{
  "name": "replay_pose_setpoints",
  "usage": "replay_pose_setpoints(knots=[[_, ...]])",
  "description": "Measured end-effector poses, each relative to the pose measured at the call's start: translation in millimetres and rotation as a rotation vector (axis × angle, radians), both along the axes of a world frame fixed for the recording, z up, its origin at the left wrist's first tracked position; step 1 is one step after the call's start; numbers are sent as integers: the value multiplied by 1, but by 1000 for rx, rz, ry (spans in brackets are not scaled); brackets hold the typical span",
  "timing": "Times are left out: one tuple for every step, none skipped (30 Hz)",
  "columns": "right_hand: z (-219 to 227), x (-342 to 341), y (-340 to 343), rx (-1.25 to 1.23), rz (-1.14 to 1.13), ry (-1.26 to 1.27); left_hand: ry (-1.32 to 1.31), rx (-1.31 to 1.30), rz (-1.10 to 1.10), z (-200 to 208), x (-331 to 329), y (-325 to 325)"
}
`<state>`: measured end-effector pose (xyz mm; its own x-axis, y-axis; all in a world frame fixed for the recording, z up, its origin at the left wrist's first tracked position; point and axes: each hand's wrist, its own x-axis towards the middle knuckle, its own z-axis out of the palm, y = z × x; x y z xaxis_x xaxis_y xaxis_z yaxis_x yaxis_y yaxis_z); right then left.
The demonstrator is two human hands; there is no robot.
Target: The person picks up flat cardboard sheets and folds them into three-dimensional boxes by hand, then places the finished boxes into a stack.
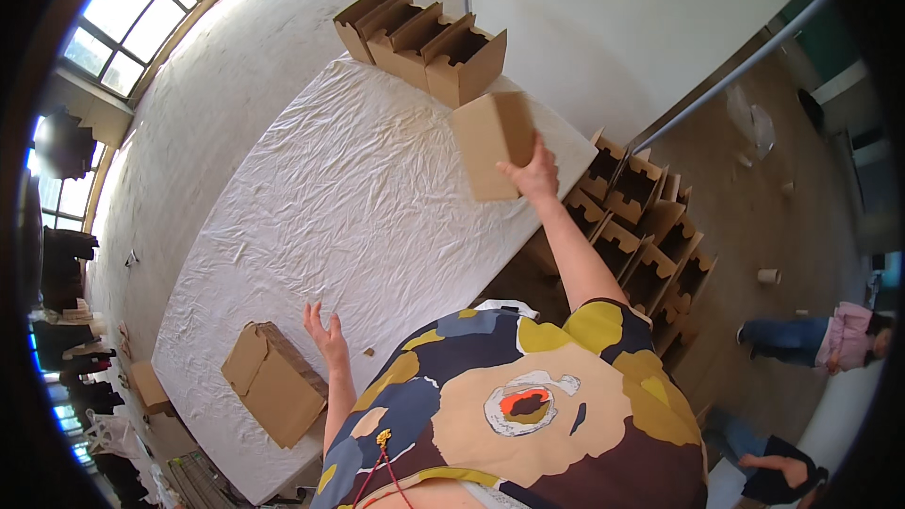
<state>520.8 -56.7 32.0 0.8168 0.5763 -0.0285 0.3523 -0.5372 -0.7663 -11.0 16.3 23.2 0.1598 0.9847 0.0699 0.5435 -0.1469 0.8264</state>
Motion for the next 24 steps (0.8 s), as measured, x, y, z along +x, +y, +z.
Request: replay_pose_setpoints(knots=[[6,11,7,-37,-89,47,9,-16,18,-2,0,-6],[12,22,15,-75,-178,92,17,-32,37,-3,1,-13],[11,38,22,-87,-238,142,23,-47,47,-4,4,-18],[15,47,33,-101,-292,192,17,-53,66,-4,5,-22],[19,56,43,-148,-346,249,10,-59,86,-5,6,-26],[20,63,53,-158,-386,258,5,-65,105,-4,9,-29],[21,70,64,-169,-426,267,5,-76,127,-3,11,-32],[22,77,76,-180,-465,276,6,-87,149,-1,12,-34],[17,86,86,-147,-477,290,9,-99,171,1,13,-38],[12,94,95,-125,-464,285,2,-100,181,2,14,-40],[9,99,105,-103,-452,281,-4,-100,190,1,15,-41],[6,106,114,-80,-442,277,-11,-100,196,1,15,-42],[0,111,125,-110,-358,266,22,-88,204,-2,14,-46],[-7,113,129,-4,-255,293,54,-76,209,-4,12,-49],[-11,113,135,-7,-229,267,87,-64,213,-4,14,-51],[-15,113,140,-11,-204,240,62,-101,236,-3,17,-54],[-18,113,143,15,-207,234,36,-136,259,-3,20,-57],[-23,113,147,26,-221,244,10,-171,287,-1,21,-61],[-29,111,151,35,-233,254,11,-177,286,-1,21,-64],[-33,112,156,80,-211,317,11,-184,290,-1,22,-67],[-42,113,160,183,-118,464,11,-191,307,0,19,-74],[-49,114,167,291,-2,645,19,-206,303,-1,18,-79],[-58,111,175,355,119,800,35,-217,314,-3,16,-80],[-68,78,199,333,172,842,61,-226,327,-5,11,-76]])
